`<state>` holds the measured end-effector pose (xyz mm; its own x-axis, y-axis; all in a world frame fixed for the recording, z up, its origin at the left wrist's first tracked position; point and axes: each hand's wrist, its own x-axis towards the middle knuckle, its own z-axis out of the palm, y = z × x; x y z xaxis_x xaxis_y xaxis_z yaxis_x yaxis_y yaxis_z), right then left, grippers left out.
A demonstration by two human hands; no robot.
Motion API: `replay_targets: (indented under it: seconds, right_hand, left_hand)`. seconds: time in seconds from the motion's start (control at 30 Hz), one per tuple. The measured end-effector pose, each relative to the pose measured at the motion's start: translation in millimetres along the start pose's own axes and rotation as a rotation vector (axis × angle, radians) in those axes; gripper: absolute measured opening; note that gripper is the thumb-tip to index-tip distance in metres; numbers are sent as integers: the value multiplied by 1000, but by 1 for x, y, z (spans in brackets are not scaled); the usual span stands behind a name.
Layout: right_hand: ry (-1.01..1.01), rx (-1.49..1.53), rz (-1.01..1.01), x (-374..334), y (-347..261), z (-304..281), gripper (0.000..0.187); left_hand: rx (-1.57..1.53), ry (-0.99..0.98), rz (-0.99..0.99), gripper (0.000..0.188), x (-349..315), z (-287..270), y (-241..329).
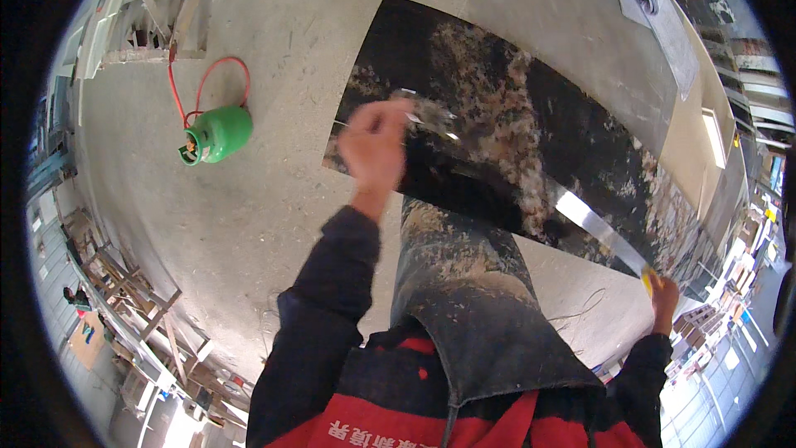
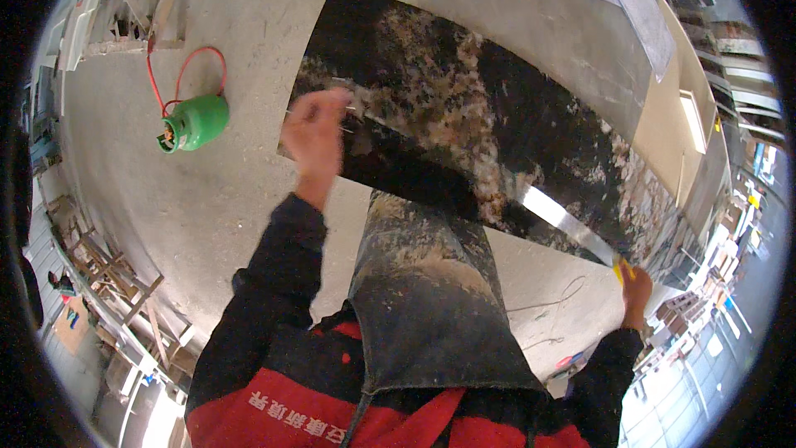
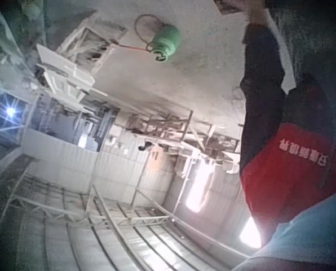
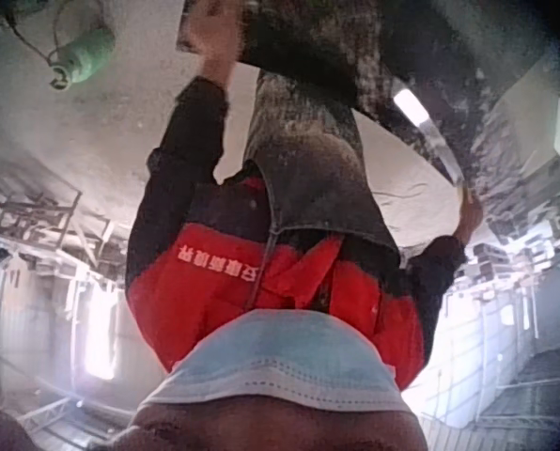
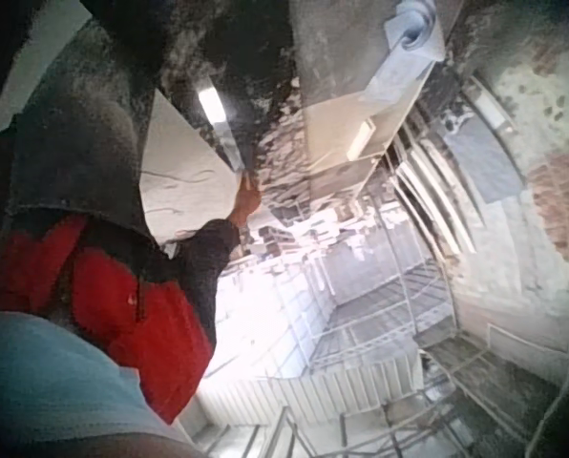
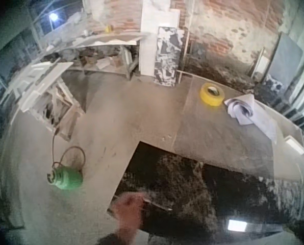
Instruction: The person applies yellow tape to a large black surface with white residue, using a utility knife to cut the tape and hands to smooth it down. The person repeatedly measures, cuts, and presses tape along the surface edges and sections.
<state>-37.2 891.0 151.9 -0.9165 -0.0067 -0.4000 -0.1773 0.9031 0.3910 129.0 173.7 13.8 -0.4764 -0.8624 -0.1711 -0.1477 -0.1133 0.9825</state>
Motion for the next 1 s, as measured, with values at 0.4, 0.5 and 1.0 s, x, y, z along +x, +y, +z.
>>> replay_targets:
  seconds: [0.4,0.5,1.0]
  right_hand:
    - [-52,295,57,-46,-69,-64,44]
    - [-46,318,-53,-8,-125,-80,43]
    - [-123,345,-83,6,-150,-50,42]
  left_hand:
    - [169,145,179,12,47,-14,-44]
    - [354,331,122,20,95,-65,-47]
    - [167,-51,-493,28,72,-140,-23]
